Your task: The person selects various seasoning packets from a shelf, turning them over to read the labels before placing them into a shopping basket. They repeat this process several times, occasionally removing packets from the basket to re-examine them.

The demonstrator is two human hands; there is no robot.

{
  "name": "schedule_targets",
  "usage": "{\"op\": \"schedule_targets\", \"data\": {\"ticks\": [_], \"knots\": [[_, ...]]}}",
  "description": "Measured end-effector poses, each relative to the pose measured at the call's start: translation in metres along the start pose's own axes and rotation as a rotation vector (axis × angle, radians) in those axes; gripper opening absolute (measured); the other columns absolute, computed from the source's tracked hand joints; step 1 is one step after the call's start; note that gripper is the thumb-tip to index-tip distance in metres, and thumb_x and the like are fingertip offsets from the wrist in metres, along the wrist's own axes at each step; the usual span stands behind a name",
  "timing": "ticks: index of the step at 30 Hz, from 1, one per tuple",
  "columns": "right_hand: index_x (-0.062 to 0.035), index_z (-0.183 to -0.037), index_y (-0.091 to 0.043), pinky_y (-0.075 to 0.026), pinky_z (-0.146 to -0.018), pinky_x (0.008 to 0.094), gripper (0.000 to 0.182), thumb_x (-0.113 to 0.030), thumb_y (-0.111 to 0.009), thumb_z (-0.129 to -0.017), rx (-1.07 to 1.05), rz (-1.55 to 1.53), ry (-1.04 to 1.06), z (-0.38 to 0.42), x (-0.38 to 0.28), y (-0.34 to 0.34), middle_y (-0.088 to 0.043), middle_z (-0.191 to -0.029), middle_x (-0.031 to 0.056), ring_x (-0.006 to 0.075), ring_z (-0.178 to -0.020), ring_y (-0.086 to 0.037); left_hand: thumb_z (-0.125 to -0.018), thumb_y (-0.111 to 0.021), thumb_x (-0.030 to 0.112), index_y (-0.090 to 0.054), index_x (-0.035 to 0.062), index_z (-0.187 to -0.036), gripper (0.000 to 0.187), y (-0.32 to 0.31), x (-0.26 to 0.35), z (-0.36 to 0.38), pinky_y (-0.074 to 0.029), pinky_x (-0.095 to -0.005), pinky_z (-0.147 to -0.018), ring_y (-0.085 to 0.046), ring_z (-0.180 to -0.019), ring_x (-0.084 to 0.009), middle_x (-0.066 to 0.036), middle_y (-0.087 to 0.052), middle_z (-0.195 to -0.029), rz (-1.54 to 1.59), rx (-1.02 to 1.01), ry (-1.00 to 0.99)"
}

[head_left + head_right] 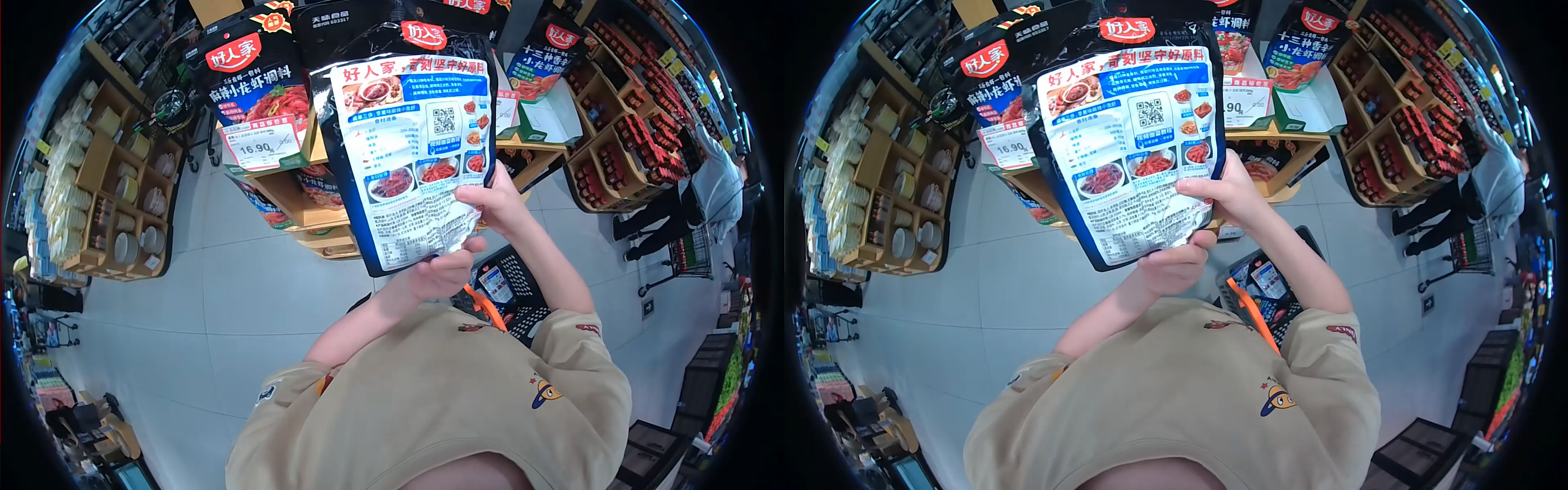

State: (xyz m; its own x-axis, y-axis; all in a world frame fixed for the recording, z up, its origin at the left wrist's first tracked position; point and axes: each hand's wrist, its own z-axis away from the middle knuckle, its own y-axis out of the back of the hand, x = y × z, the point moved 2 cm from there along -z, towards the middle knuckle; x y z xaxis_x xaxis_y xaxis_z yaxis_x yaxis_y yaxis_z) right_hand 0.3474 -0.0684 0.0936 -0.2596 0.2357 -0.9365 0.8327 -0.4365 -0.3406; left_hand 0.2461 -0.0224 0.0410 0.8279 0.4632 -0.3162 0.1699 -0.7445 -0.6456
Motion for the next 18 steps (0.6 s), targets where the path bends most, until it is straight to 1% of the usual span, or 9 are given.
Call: {"op": "schedule_targets", "data": {"ticks": [1,3,4,5,7,8,12,15,18], "knots": [[0.0042,-0.11,-0.042,-0.047,-0.077,0.0314,0.05,-0.008,-0.064,-0.067,0.059,0.052,0.018,0.003,-0.002,0.0,-0.056,-0.102,0.0139,0.0192,-0.09,-0.057,-0.085,-0.042,0.014,-0.036,-0.0092,-0.108,0.034,0.001,-0.002,0.001,-0.042,-0.0206,-0.036,-0.057,-0.053,-0.0164,-0.019,-0.054,-0.069,0.0,0.001,0.002],[0.0058,-0.107,-0.045,-0.047,-0.075,0.03,0.042,-0.005,-0.061,-0.069,0.143,-0.014,0.024,0.006,-0.003,0.007,-0.057,-0.098,0.0147,0.0182,-0.084,-0.059,-0.084,-0.046,0.031,-0.021,-0.0081,-0.126,0.063,0.01,0.0,0.013,-0.048,-0.0216,-0.061,-0.055,-0.068,-0.0191,-0.014,-0.053,-0.078,-0.627,0.433,-0.298],[0.0061,-0.106,-0.046,-0.047,-0.075,0.0297,0.041,-0.005,-0.061,-0.069,0.153,-0.039,0.025,0.008,-0.003,0.01,-0.057,-0.098,0.0148,0.0181,-0.084,-0.059,-0.082,-0.049,0.037,-0.021,-0.005,-0.127,0.067,0.012,0.012,0.019,-0.046,-0.0273,-0.076,-0.054,-0.087,-0.024,-0.017,-0.052,-0.092,-0.685,0.405,-0.042],[0.0064,-0.105,-0.046,-0.047,-0.074,0.0294,0.04,-0.005,-0.061,-0.07,0.164,-0.064,0.026,0.009,-0.004,0.014,-0.058,-0.097,0.0149,0.0181,-0.084,-0.059,-0.082,-0.049,0.037,-0.021,-0.005,-0.127,0.067,0.018,0.014,0.026,-0.046,-0.0273,-0.076,-0.054,-0.087,-0.024,-0.017,-0.052,-0.092,-0.684,0.407,-0.04],[0.0064,-0.104,-0.047,-0.048,-0.074,0.0296,0.038,-0.003,-0.061,-0.07,0.204,-0.063,0.05,0.013,-0.001,0.022,-0.058,-0.096,0.015,0.0176,-0.083,-0.059,-0.084,-0.043,0.039,-0.021,-0.001,-0.129,0.063,0.015,0.016,0.031,-0.041,-0.035,-0.085,-0.046,-0.106,-0.0269,-0.02,-0.044,-0.113,-0.96,0.675,-0.441],[0.0065,-0.102,-0.049,-0.048,-0.073,0.0298,0.036,-0.001,-0.062,-0.07,0.243,-0.061,0.07,0.015,0.0,0.025,-0.058,-0.095,0.015,0.0171,-0.082,-0.059,-0.085,-0.039,0.039,-0.024,0.0014,-0.129,0.06,0.011,0.017,0.031,-0.036,-0.0419,-0.091,-0.043,-0.11,-0.0275,-0.018,-0.036,-0.124,-0.857,0.625,-0.642],[0.0059,-0.102,-0.049,-0.048,-0.073,0.0289,0.036,-0.002,-0.063,-0.069,0.315,0.033,0.073,0.026,0.005,0.034,-0.059,-0.095,0.0142,0.0164,-0.083,-0.059,-0.084,-0.034,0.05,-0.022,0.0012,-0.128,0.067,-0.017,0.024,0.039,-0.035,-0.0431,-0.092,-0.042,-0.109,-0.0307,-0.02,-0.038,-0.122,-1.002,0.615,-0.908],[0.0055,-0.101,-0.05,-0.048,-0.073,0.028,0.036,-0.003,-0.064,-0.069,0.305,0.111,0.086,0.031,0.01,0.038,-0.059,-0.095,0.0133,0.0158,-0.082,-0.059,-0.084,-0.041,0.04,-0.025,0.0007,-0.126,0.06,-0.025,0.025,0.05,-0.036,-0.0401,-0.091,-0.043,-0.11,-0.0266,-0.018,-0.04,-0.122,-1.352,0.849,-0.933],[0.0054,-0.101,-0.05,-0.047,-0.073,0.0275,0.037,-0.004,-0.064,-0.068,0.313,0.151,0.109,0.032,0.011,0.039,-0.059,-0.094,0.0125,0.0151,-0.081,-0.059,-0.076,-0.058,0.01,-0.038,-0.0012,-0.114,0.044,-0.029,0.022,0.047,-0.042,-0.0303,-0.083,-0.051,-0.098,-0.0172,-0.013,-0.05,-0.11,-1.499,0.95,-0.919]]}}
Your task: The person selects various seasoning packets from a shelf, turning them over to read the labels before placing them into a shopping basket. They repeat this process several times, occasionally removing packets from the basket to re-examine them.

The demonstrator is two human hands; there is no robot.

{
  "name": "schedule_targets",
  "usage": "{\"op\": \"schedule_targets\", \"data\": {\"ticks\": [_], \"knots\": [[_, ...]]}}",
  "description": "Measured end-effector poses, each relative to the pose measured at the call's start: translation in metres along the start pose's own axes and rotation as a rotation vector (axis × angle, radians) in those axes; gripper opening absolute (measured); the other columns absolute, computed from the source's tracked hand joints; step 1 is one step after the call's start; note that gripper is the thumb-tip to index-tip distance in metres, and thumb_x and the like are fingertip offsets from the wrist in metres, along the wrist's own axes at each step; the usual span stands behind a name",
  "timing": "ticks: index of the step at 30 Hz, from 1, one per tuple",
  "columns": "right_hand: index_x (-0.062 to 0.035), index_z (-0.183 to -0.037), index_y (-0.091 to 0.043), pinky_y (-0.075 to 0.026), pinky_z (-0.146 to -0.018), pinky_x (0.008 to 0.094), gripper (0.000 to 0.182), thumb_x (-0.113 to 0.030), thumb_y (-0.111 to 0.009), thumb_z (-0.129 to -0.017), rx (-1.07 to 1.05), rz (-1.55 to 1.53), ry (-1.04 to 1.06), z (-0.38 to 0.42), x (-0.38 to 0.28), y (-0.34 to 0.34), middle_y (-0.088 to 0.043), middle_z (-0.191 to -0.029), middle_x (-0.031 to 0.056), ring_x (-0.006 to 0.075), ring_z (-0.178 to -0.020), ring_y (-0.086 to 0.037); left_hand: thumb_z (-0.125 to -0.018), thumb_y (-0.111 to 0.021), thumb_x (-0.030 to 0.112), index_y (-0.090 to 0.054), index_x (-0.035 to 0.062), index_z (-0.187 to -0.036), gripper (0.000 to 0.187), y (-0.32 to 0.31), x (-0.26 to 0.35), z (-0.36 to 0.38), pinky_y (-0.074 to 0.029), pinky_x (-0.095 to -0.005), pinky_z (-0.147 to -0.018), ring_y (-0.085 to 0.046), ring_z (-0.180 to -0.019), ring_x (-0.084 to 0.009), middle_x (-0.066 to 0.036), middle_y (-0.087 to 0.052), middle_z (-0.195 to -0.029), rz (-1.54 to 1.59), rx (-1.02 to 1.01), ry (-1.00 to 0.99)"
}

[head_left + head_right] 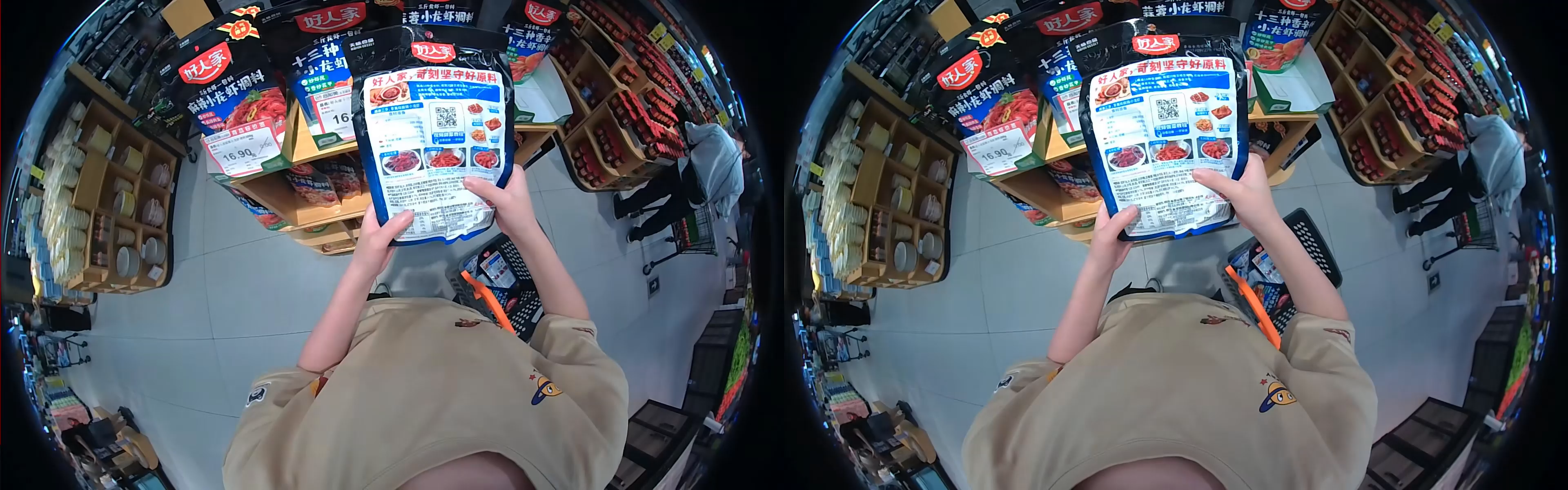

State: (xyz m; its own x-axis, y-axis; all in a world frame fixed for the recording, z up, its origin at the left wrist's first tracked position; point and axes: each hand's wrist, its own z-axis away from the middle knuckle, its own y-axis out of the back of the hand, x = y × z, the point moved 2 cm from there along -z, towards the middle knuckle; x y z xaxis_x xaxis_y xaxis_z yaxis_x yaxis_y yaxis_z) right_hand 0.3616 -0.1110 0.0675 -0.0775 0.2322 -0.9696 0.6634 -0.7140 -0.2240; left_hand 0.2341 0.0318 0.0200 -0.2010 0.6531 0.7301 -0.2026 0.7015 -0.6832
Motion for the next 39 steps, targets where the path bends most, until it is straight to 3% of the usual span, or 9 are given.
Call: {"op": "schedule_targets", "data": {"ticks": [11,15,17,21,24,29,30,34,39], "knots": [[-0.0007,-0.11,-0.047,-0.043,-0.076,0.0248,0.042,-0.015,-0.063,-0.073,-0.101,0.201,-0.243,0.018,0.005,0.049,-0.057,-0.101,0.0063,0.0114,-0.09,-0.054,-0.069,-0.066,0.007,-0.046,-0.0018,-0.107,0.043,-0.003,-0.007,0.003,-0.043,-0.0273,-0.078,-0.053,-0.089,-0.0132,-0.009,-0.057,-0.1,-0.502,-0.058,-0.037],[-0.0052,-0.126,-0.028,-0.04,-0.083,0.0286,0.059,-0.016,-0.057,-0.076,0.057,0.122,-0.139,0.031,-0.009,0.099,-0.047,-0.116,0.0108,0.0155,-0.097,-0.052,-0.071,-0.061,0.0,-0.054,-0.0026,-0.099,0.029,-0.005,-0.027,0.009,-0.044,-0.0276,-0.074,-0.056,-0.082,-0.0131,-0.009,-0.061,-0.093,-0.626,-0.204,0.121],[-0.0067,-0.126,-0.029,-0.037,-0.088,0.0339,0.063,-0.017,-0.061,-0.073,0.299,0.437,0.047,0.041,-0.02,0.124,-0.043,-0.121,0.0124,0.0202,-0.106,-0.046,-0.069,-0.062,0.002,-0.055,-0.0033,-0.098,0.03,-0.006,-0.04,0.011,-0.044,-0.0273,-0.073,-0.057,-0.083,-0.0134,-0.012,-0.062,-0.088,-0.746,-0.228,0.113],[-0.0089,-0.127,-0.03,-0.031,-0.094,0.0391,0.068,-0.017,-0.064,-0.068,0.364,0.709,0.079,0.066,-0.042,0.13,-0.043,-0.122,0.0121,0.0223,-0.115,-0.039,-0.069,-0.062,0.01,-0.056,-0.0001,-0.098,0.031,-0.016,-0.057,0.009,-0.045,-0.0287,-0.065,-0.059,-0.07,-0.0265,-0.018,-0.061,-0.077,-1.158,-0.411,0.159],[-0.0088,-0.126,-0.032,-0.026,-0.098,0.0396,0.072,-0.015,-0.067,-0.063,0.142,0.738,-0.088,0.085,-0.038,0.132,-0.041,-0.124,0.0112,0.0217,-0.119,-0.034,-0.069,-0.061,0.012,-0.057,0.0028,-0.098,0.031,-0.03,-0.068,0.007,-0.044,-0.0345,-0.057,-0.055,-0.06,-0.0305,-0.017,-0.057,-0.068,-1.193,-0.577,-0.015],[0.0,-0.102,-0.053,-0.039,-0.079,0.0252,0.046,-0.007,-0.068,-0.06,0.079,0.63,-0.207,0.12,-0.036,0.149,-0.058,-0.093,0.0074,0.0151,-0.088,-0.054,-0.072,-0.057,0.013,-0.056,0.0061,-0.1,0.029,-0.049,-0.085,0.005,-0.042,-0.0375,-0.053,-0.054,-0.058,-0.0317,-0.016,-0.056,-0.066,-1.216,-0.82,-0.05],[0.0009,-0.087,-0.059,-0.041,-0.073,0.024,0.031,-0.007,-0.069,-0.059,0.131,0.656,-0.225,0.131,-0.033,0.155,-0.06,-0.08,0.0071,0.014,-0.076,-0.056,-0.072,-0.057,0.013,-0.056,0.0061,-0.1,0.029,-0.05,-0.09,0.004,-0.042,-0.0375,-0.053,-0.054,-0.058,-0.0317,-0.016,-0.056,-0.066,-1.211,-0.819,-0.05],[0.0008,-0.075,-0.061,-0.042,-0.067,0.0235,0.02,-0.006,-0.069,-0.058,0.212,0.758,-0.285,0.163,-0.034,0.17,-0.06,-0.068,0.0056,0.0128,-0.068,-0.055,-0.072,-0.056,0.009,-0.055,0.0071,-0.101,0.029,-0.058,-0.105,0.002,-0.042,-0.0369,-0.054,-0.054,-0.061,-0.0307,-0.014,-0.058,-0.071,-1.151,-0.87,-0.088],[0.0001,-0.066,-0.06,-0.037,-0.059,0.0256,0.011,-0.001,-0.065,-0.056,0.263,0.865,-0.015,0.174,-0.064,0.155,-0.058,-0.06,0.0048,0.0144,-0.058,-0.051,-0.07,-0.054,0.003,-0.055,0.0076,-0.1,0.03,-0.078,-0.113,-0.004,-0.041,-0.037,-0.055,-0.054,-0.06,-0.03,-0.013,-0.058,-0.07,-1.072,-0.888,-0.046]]}}
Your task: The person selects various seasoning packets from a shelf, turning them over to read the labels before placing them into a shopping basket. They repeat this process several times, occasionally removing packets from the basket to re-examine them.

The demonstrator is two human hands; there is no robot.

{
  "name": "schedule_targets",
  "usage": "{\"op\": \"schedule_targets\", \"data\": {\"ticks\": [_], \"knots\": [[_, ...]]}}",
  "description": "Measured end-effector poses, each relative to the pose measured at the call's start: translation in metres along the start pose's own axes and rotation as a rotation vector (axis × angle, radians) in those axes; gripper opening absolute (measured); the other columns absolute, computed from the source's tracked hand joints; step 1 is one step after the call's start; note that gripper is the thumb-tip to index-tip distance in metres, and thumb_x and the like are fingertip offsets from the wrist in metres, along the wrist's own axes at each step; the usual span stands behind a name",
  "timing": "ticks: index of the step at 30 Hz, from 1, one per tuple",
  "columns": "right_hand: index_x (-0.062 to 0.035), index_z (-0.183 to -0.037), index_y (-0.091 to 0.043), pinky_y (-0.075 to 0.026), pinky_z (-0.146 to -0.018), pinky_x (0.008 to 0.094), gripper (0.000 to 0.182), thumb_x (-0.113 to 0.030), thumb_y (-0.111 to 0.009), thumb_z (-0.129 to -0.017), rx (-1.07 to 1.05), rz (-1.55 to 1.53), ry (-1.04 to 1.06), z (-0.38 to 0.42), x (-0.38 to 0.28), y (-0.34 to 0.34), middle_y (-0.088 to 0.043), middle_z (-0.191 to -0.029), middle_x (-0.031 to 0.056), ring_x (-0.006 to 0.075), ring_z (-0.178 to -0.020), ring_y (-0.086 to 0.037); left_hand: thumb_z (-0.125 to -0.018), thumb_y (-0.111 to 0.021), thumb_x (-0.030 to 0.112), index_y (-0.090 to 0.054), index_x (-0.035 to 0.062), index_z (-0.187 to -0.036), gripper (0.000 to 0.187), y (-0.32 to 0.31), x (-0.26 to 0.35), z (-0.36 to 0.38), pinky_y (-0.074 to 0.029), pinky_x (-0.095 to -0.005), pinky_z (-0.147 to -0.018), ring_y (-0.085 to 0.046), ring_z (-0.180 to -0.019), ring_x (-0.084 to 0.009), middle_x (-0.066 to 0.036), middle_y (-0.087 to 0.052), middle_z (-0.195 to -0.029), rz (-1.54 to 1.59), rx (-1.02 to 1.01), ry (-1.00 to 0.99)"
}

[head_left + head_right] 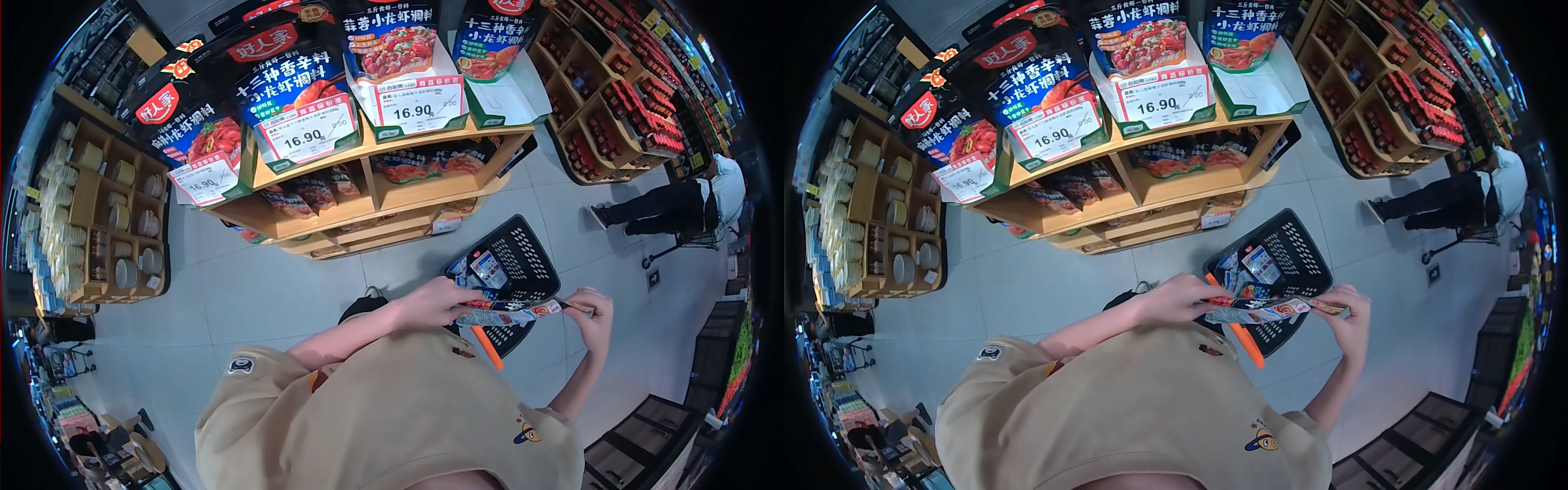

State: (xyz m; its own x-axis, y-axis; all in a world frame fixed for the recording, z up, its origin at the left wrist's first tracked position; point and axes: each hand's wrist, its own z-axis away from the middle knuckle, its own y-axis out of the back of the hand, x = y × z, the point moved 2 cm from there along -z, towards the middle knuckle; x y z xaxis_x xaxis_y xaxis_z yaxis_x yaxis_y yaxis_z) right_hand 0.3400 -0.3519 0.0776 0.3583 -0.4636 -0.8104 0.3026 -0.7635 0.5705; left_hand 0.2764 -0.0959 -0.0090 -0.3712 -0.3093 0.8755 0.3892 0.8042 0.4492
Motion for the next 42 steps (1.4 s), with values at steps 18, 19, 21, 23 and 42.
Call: {"op": "schedule_targets", "data": {"ticks": [18,19,21,23,42], "knots": [[-0.0017,-0.069,-0.061,-0.042,-0.053,0.0382,0.027,-0.029,-0.063,-0.069,0.151,0.732,-0.467,0.009,0.149,-0.016,-0.058,-0.064,0.0165,0.0325,-0.06,-0.056,-0.077,-0.053,0.026,-0.048,0.0072,-0.111,0.039,-0.018,-0.11,0.044,-0.043,-0.0377,-0.08,-0.054,-0.091,-0.0304,-0.015,-0.057,-0.097,-0.155,0.106,0.586],[-0.0019,-0.069,-0.061,-0.042,-0.053,0.0397,0.029,-0.031,-0.063,-0.07,0.147,0.751,-0.51,0.012,0.17,-0.021,-0.058,-0.066,0.0168,0.0336,-0.062,-0.056,-0.077,-0.053,0.026,-0.048,0.0072,-0.111,0.039,-0.02,-0.118,0.053,-0.043,-0.0377,-0.08,-0.054,-0.091,-0.0304,-0.015,-0.057,-0.097,-0.155,0.11,0.584],[-0.0013,-0.069,-0.061,-0.043,-0.055,0.0408,0.028,-0.03,-0.063,-0.07,0.149,0.778,-0.523,0.016,0.214,-0.034,-0.058,-0.067,0.0178,0.0346,-0.063,-0.056,-0.077,-0.053,0.026,-0.049,0.0063,-0.109,0.037,-0.024,-0.141,0.077,-0.044,-0.0379,-0.077,-0.056,-0.087,-0.0306,-0.014,-0.059,-0.092,-0.217,0.127,0.754],[-0.0007,-0.069,-0.06,-0.043,-0.056,0.0419,0.028,-0.028,-0.062,-0.07,0.13,0.797,-0.513,0.022,0.256,-0.05,-0.058,-0.068,0.0187,0.0355,-0.064,-0.056,-0.076,-0.053,0.025,-0.05,0.0058,-0.108,0.037,-0.031,-0.168,0.108,-0.044,-0.0375,-0.076,-0.056,-0.085,-0.0304,-0.014,-0.06,-0.09,-0.22,0.138,0.852],[0.0047,-0.075,-0.06,-0.045,-0.071,0.0402,0.032,-0.026,-0.061,-0.069,-0.337,0.629,-0.683,0.067,0.414,-0.149,-0.059,-0.077,0.0228,0.0352,-0.078,-0.058,-0.073,-0.048,0.02,-0.056,-0.0005,-0.096,0.032,-0.145,-0.201,0.368,-0.049,-0.0299,-0.056,-0.061,-0.059,-0.0187,-0.012,-0.063,-0.075,0.383,0.748,1.616]]}}
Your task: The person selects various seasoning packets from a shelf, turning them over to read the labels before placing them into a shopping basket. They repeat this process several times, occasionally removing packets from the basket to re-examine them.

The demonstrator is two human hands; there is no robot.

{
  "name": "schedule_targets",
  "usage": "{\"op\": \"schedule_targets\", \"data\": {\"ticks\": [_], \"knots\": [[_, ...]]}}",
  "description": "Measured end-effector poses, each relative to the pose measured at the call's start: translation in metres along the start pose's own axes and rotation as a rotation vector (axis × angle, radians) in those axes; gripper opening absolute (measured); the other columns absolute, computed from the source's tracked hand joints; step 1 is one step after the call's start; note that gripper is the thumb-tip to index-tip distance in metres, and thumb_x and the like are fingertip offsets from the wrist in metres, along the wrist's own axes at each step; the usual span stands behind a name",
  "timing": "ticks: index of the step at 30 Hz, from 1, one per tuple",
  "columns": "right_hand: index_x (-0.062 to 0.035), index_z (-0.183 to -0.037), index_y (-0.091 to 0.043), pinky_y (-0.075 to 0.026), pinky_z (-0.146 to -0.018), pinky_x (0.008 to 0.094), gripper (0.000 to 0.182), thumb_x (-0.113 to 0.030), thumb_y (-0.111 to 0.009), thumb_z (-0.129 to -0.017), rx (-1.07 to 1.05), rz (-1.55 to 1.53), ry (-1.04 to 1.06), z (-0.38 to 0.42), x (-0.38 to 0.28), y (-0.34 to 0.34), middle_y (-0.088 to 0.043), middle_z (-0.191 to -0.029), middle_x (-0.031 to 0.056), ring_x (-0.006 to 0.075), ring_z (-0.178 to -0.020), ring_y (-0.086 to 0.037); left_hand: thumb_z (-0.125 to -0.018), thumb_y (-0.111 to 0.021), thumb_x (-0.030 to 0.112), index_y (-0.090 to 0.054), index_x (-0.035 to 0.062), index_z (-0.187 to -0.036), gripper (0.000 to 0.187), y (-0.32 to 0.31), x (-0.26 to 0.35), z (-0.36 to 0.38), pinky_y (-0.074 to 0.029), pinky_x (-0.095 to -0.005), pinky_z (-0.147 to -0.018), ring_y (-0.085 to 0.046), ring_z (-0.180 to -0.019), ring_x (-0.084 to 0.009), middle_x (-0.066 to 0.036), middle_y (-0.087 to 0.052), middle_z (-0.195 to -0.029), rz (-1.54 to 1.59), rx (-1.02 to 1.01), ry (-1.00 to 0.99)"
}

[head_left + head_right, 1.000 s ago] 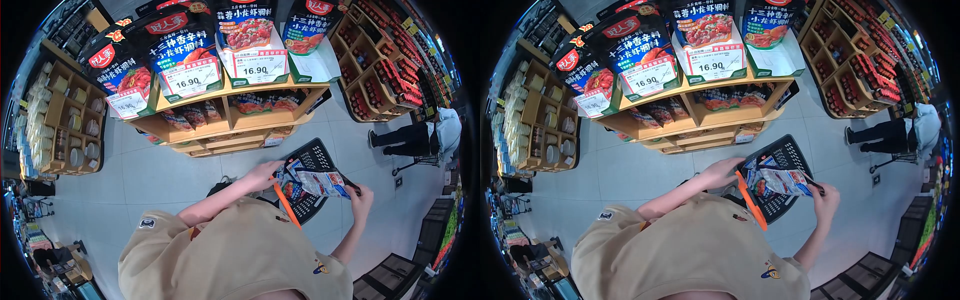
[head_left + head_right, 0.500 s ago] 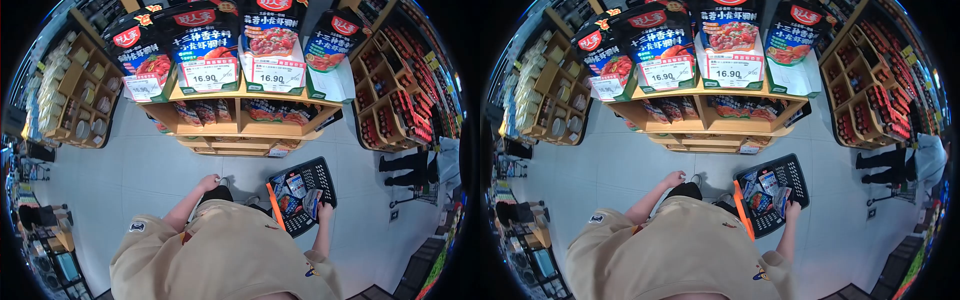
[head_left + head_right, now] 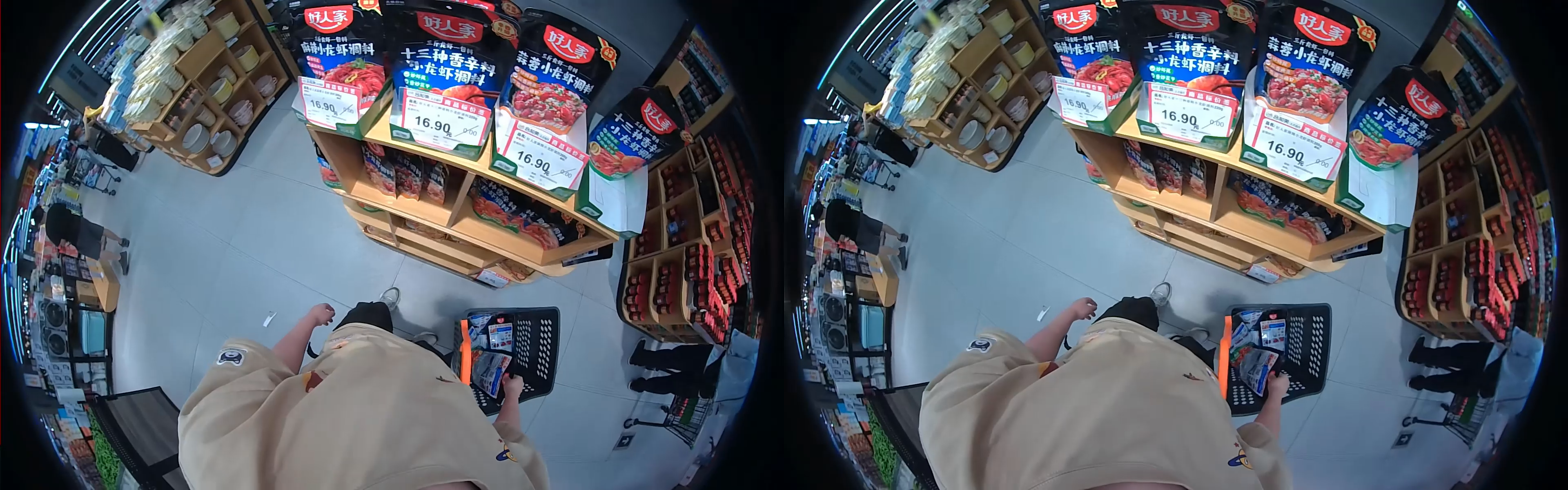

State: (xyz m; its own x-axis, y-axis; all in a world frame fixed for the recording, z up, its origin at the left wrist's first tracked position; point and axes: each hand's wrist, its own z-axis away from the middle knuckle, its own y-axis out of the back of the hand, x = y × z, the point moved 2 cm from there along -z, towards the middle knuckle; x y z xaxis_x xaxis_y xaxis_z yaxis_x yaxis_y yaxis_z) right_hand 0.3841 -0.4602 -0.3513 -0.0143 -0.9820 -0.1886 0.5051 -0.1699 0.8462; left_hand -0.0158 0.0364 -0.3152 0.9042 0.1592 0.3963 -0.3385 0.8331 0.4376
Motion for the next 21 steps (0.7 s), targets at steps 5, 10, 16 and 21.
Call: {"op": "schedule_targets", "data": {"ticks": [5,10,16,21], "knots": [[-0.0029,-0.079,-0.063,-0.045,-0.071,0.0406,0.025,-0.027,-0.061,-0.071,-0.013,0.119,0.021,-0.007,-0.017,0.004,-0.061,-0.078,0.0169,0.0324,-0.078,-0.059,-0.074,-0.05,0.02,-0.055,0.0008,-0.099,0.032,0.001,0.018,-0.01,-0.049,-0.0292,-0.057,-0.061,-0.06,-0.0181,-0.012,-0.063,-0.073,-0.027,0.014,-0.119],[-0.0005,-0.078,-0.063,-0.047,-0.051,0.0299,0.023,-0.023,-0.057,-0.077,-0.395,-0.531,-0.02,-0.015,-0.06,-0.033,-0.063,-0.071,0.0121,0.0203,-0.062,-0.062,-0.074,-0.051,0.019,-0.056,0.0015,-0.096,0.029,0.003,0.037,-0.024,-0.048,-0.0289,-0.056,-0.06,-0.058,-0.0177,-0.012,-0.063,-0.072,0.01,0.021,-0.233],[0.0025,-0.095,-0.057,-0.046,-0.05,0.0231,0.023,-0.015,-0.049,-0.082,-0.54,-0.745,0.124,0.002,-0.118,-0.036,-0.062,-0.076,0.0112,0.0166,-0.062,-0.061,-0.075,-0.05,0.018,-0.057,0.0022,-0.094,0.026,0.002,0.051,-0.035,-0.048,-0.0288,-0.055,-0.06,-0.059,-0.0174,-0.011,-0.063,-0.071,-0.002,-0.034,-0.244],[0.0049,-0.091,-0.059,-0.047,-0.057,0.023,0.021,-0.01,-0.048,-0.082,-0.451,-0.7,0.256,0.007,-0.141,-0.011,-0.062,-0.073,0.0105,0.0137,-0.064,-0.059,-0.075,-0.046,0.012,-0.056,0.0008,-0.093,0.024,0.023,0.074,-0.051,-0.047,-0.0277,-0.057,-0.059,-0.059,-0.0166,-0.01,-0.062,-0.068,0.138,0.201,-0.523]]}}
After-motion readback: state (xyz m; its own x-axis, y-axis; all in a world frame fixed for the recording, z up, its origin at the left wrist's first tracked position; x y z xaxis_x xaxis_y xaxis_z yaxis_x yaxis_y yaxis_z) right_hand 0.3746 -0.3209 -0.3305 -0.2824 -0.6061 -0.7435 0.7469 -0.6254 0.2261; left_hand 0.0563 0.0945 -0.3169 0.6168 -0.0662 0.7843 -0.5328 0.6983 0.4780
